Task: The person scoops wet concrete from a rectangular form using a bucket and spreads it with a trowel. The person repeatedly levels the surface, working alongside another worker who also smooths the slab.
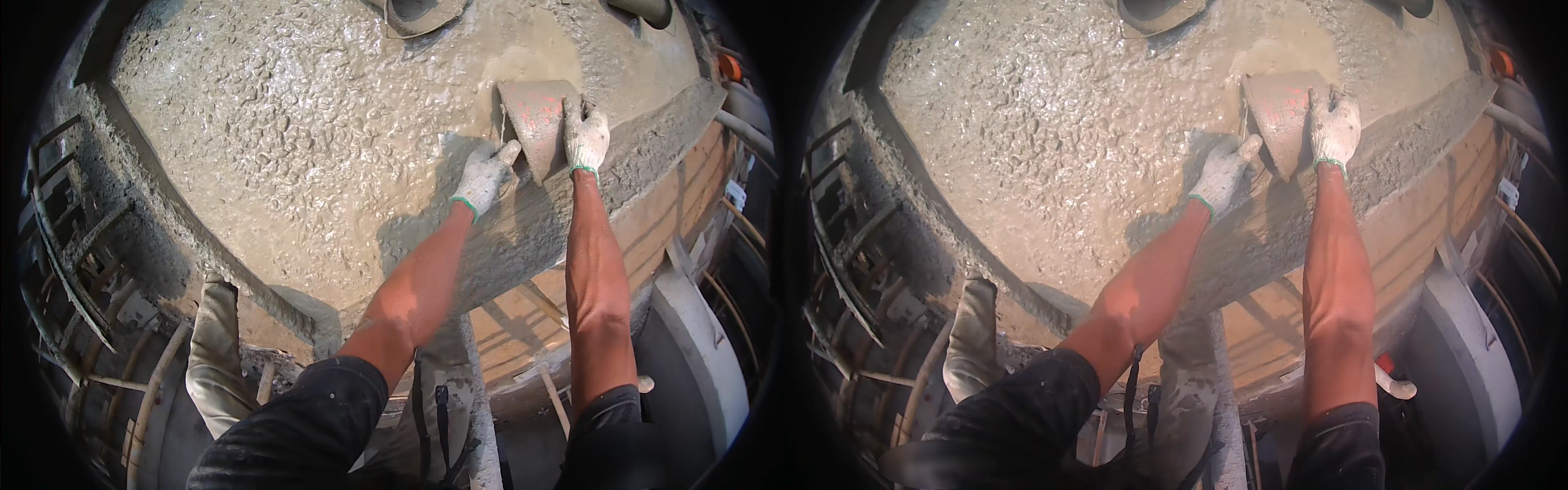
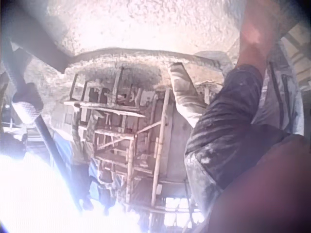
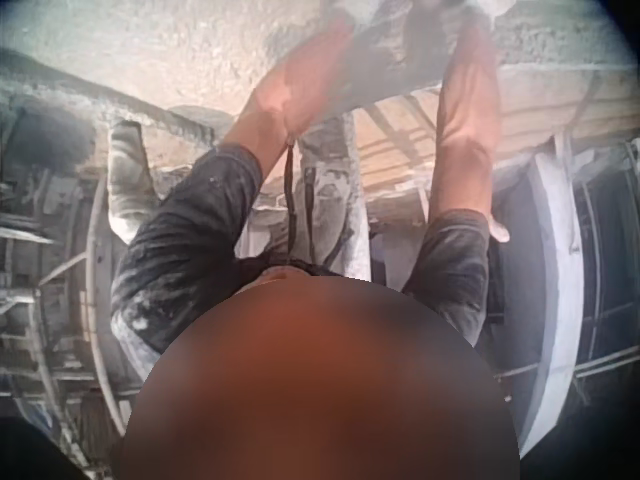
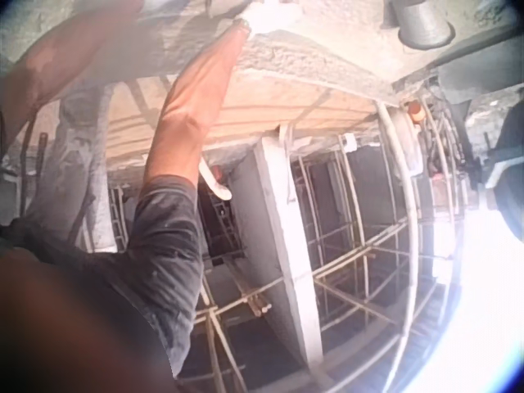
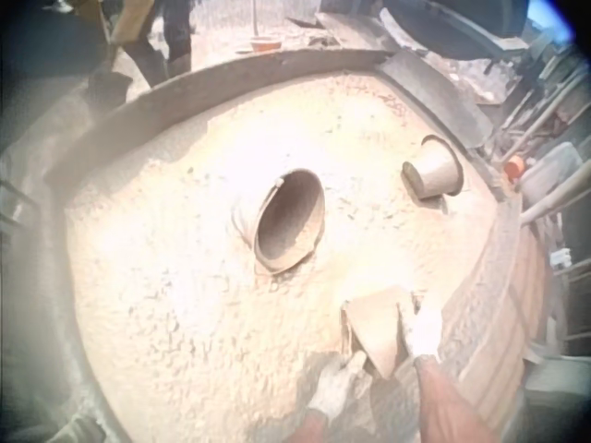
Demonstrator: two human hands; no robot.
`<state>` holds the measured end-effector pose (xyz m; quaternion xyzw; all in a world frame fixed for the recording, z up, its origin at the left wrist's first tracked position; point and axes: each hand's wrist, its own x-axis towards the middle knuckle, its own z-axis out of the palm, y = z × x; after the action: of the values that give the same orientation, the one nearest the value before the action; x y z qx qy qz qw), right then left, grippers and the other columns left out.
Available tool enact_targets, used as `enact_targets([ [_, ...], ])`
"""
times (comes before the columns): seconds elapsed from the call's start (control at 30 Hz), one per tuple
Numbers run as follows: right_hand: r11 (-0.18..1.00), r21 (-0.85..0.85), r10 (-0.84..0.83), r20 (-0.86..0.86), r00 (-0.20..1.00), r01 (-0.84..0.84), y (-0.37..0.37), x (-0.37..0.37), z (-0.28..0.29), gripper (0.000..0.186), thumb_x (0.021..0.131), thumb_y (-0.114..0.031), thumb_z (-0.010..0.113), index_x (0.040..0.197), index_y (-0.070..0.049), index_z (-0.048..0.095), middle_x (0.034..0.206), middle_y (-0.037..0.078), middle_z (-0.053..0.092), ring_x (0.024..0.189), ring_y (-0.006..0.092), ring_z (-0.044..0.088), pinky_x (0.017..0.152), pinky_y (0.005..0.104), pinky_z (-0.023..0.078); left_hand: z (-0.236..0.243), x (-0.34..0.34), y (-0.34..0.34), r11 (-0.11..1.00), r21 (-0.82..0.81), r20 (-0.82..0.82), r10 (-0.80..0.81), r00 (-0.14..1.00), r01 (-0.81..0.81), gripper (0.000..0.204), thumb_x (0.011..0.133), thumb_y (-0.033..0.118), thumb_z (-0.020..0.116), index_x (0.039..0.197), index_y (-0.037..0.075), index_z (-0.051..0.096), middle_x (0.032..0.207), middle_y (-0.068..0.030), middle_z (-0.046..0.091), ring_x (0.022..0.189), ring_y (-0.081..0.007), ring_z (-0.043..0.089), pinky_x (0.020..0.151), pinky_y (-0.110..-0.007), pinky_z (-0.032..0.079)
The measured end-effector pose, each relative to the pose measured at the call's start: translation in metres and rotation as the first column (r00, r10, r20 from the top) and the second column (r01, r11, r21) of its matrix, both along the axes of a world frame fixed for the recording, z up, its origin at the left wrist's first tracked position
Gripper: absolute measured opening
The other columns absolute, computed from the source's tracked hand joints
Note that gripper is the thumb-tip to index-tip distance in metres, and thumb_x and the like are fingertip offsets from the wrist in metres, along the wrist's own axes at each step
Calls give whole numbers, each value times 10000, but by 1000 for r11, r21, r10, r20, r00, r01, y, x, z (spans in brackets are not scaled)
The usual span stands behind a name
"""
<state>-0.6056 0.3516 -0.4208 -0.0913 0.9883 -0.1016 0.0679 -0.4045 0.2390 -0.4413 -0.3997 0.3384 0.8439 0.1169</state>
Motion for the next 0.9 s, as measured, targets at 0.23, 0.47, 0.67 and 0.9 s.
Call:
enact_targets([
  [0.23, 992, -128, -1, 129, 992, 18, -19, 6, -20, 586, 1009, -477, 655, 1365, -15, 712, 1333, 246, 721, 1238, 390, 688, 1088, 429, 502, 0, 59, -48, 960, -139, -36, -251, 967, 244, 334, 1046, 362, 706, 1182, 56, 713, 984, -26, 647, 908, -128, 583, 822, -338, 517],
  [0.47, 995, -87, -32, 225, 974, 53, -93, 177, -61, 527, 1038, -456, 616, 1290, -11, 740, 1296, 246, 722, 1244, 416, 661, 1083, 470, 505, 20, 234, -95, 999, -26, 73, -28, 997, 30, 284, 1086, 296, 668, 1239, 59, 703, 1048, 17, 656, 917, -100, 573, 852, -310, 520],
  [0.67, 974, -197, 202, 531, 823, -112, -129, 262, -91, 558, 1046, -482, 580, 1304, -6, 716, 1405, 229, 668, 1302, 424, 614, 1110, 478, 492, 122, 270, -113, 974, -1, 429, 206, 880, -228, 290, 1059, 278, 695, 1239, 56, 650, 914, -1, 576, 817, -109, 550, 834, -340, 537],
  [0.9, 832, -209, -229, 714, 662, 514, -44, 263, -44, 477, 1048, -333, 589, 1371, 3, 692, 1391, 269, 679, 1301, 403, 644, 1101, 433, 485, 133, 176, -44, 940, -342, 264, 94, 960, 3, 400, 1086, 308, 609, 1256, -53, 634, 975, -103, 663, 893, -183, 563, 854, -382, 492],
])
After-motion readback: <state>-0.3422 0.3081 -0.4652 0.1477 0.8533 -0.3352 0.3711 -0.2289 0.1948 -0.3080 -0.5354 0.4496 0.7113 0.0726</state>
